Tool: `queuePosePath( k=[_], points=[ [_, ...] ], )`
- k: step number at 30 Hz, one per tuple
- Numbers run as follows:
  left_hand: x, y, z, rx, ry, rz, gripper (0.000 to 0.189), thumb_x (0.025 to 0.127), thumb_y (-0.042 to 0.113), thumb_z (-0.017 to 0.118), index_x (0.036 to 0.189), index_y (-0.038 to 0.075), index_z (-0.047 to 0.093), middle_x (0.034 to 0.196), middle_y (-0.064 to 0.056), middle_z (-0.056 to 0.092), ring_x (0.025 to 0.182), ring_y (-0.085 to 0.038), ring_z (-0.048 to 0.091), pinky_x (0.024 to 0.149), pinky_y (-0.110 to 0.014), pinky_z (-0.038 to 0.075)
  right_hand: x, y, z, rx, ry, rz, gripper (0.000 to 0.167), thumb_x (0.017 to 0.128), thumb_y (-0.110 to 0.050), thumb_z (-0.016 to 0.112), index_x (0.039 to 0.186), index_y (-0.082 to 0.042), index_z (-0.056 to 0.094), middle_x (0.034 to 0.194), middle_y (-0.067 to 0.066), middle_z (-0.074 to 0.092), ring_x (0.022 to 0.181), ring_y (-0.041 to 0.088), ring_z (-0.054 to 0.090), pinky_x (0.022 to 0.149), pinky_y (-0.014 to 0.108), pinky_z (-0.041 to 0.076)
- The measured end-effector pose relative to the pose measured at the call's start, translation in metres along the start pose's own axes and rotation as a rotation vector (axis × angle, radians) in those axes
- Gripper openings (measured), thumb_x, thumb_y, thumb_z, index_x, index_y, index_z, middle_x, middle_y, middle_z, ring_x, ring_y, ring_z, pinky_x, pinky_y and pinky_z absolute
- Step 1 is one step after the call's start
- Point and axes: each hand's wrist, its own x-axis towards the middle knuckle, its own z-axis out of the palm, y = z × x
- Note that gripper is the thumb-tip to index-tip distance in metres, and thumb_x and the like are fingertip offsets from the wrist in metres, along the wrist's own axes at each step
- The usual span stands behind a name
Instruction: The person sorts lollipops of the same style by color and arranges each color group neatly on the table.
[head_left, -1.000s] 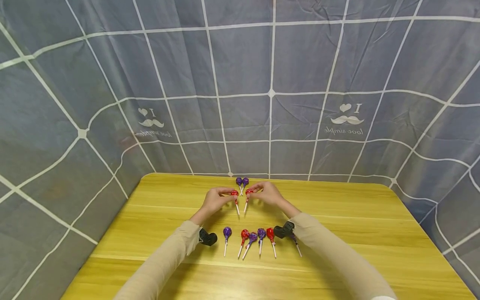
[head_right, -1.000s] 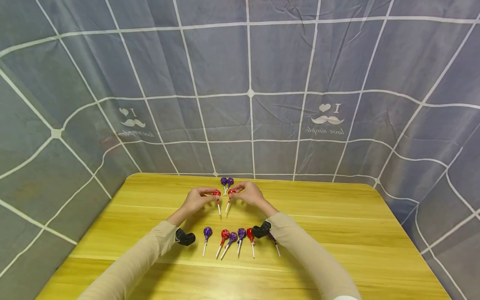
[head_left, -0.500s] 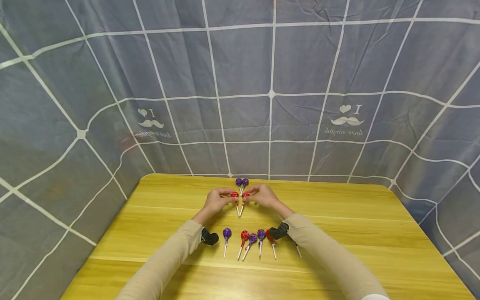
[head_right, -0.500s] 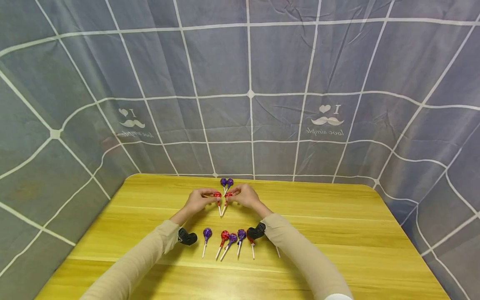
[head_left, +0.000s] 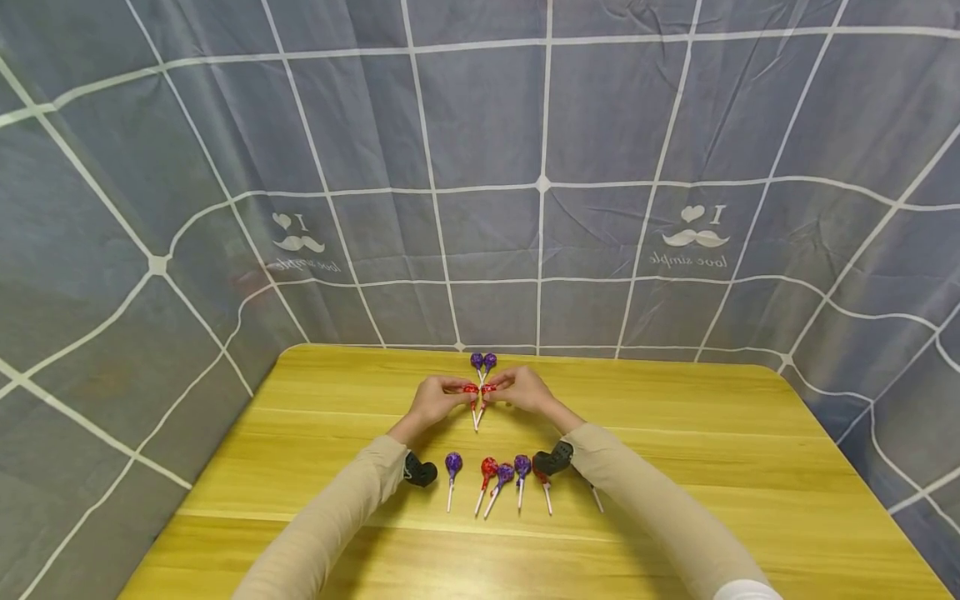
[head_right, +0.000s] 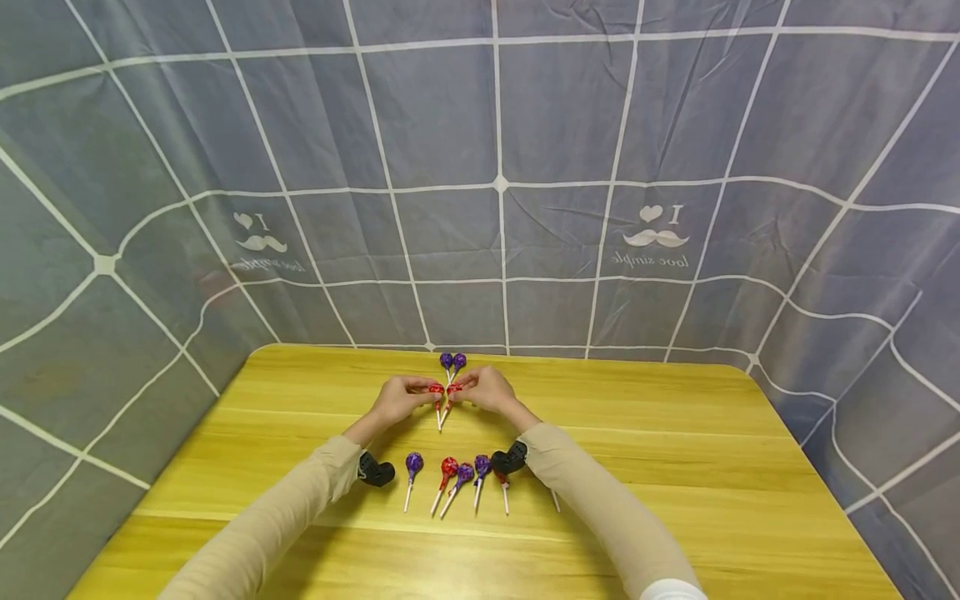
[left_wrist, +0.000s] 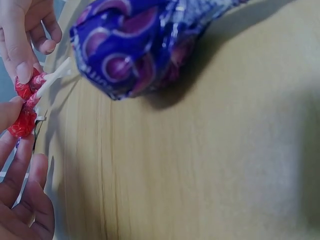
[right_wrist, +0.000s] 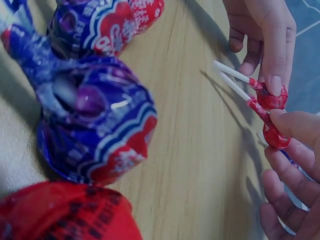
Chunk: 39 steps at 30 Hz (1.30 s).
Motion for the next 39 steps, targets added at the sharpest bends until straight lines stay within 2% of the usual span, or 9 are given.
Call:
queuePosePath(
  k=[17,21,22,23,26,29,30,34,39],
  points=[
    [0.001,-0.001,0.000,0.068,-0.020,-0.007,0.026,0.083,0.015,0.075,0.105,0.001,0.073,0.099,-0.015,0.074,0.091,-0.026,0.071,0.084,-0.037,0.054,0.002,0.000,0.008,-0.028,0.010,0.019,0.025,0.079,-0.019,0.079,0.097,-0.003,0.073,0.089,0.012,0.074,0.068,0.013,0.066,0.056,0.022,0.049],
    [0.003,-0.006,-0.001,0.055,-0.045,0.017,0.028,0.083,0.019,0.075,0.105,0.001,0.073,0.099,-0.014,0.074,0.090,-0.025,0.071,0.083,-0.037,0.054,0.001,-0.001,0.008,-0.049,0.013,0.036,0.024,0.079,-0.021,0.079,0.097,-0.005,0.073,0.089,0.009,0.074,0.068,0.011,0.064,0.056,0.022,0.048],
    [0.003,-0.007,-0.002,0.050,-0.050,0.030,0.028,0.083,0.020,0.075,0.104,0.001,0.073,0.098,-0.014,0.074,0.089,-0.025,0.071,0.083,-0.037,0.054,0.001,-0.001,0.008,-0.058,0.013,0.037,0.024,0.079,-0.022,0.079,0.097,-0.006,0.073,0.089,0.008,0.074,0.067,0.010,0.064,0.056,0.021,0.047],
    [0.005,-0.010,-0.002,0.050,-0.053,0.070,0.030,0.084,0.024,0.075,0.104,0.002,0.074,0.095,-0.013,0.075,0.086,-0.022,0.072,0.079,-0.034,0.055,0.001,-0.001,0.008,-0.064,0.012,0.036,0.024,0.079,-0.022,0.079,0.097,-0.006,0.073,0.088,0.007,0.074,0.067,0.010,0.063,0.056,0.022,0.047],
    [0.007,-0.011,-0.002,0.045,-0.052,0.093,0.031,0.083,0.027,0.075,0.103,0.003,0.074,0.093,-0.011,0.075,0.083,-0.019,0.071,0.076,-0.032,0.055,0.001,-0.002,0.007,-0.082,0.021,0.033,0.024,0.079,-0.022,0.079,0.097,-0.007,0.074,0.088,0.006,0.074,0.066,0.009,0.061,0.058,0.022,0.046],
    [0.006,-0.009,-0.002,0.053,-0.055,0.072,0.029,0.084,0.025,0.074,0.104,0.003,0.073,0.093,-0.011,0.075,0.084,-0.020,0.071,0.077,-0.033,0.055,0.001,-0.002,0.007,-0.091,0.026,0.036,0.023,0.079,-0.021,0.079,0.096,-0.007,0.074,0.088,0.006,0.074,0.066,0.009,0.061,0.058,0.022,0.045],
    [0.004,-0.006,-0.001,0.060,-0.055,0.031,0.028,0.084,0.020,0.074,0.105,0.002,0.073,0.094,-0.013,0.075,0.086,-0.023,0.071,0.081,-0.035,0.054,0.001,-0.001,0.007,-0.091,0.025,0.040,0.023,0.079,-0.021,0.079,0.096,-0.007,0.074,0.088,0.006,0.074,0.066,0.009,0.060,0.058,0.021,0.045],
    [0.001,-0.002,0.001,0.113,-0.041,-0.015,0.025,0.085,0.016,0.073,0.105,0.002,0.073,0.094,-0.013,0.075,0.086,-0.024,0.071,0.080,-0.034,0.053,0.000,0.002,0.009,-0.073,0.017,0.050,0.024,0.079,-0.020,0.079,0.098,-0.006,0.073,0.087,0.006,0.074,0.064,0.008,0.060,0.056,0.021,0.045],
    [0.001,-0.002,0.002,0.118,-0.023,-0.012,0.023,0.086,0.016,0.072,0.104,0.002,0.073,0.092,-0.012,0.075,0.085,-0.023,0.070,0.078,-0.033,0.053,0.001,0.003,0.011,-0.054,0.033,0.052,0.024,0.079,-0.019,0.078,0.098,-0.006,0.073,0.086,0.006,0.074,0.064,0.007,0.059,0.056,0.020,0.043]
  ],
)
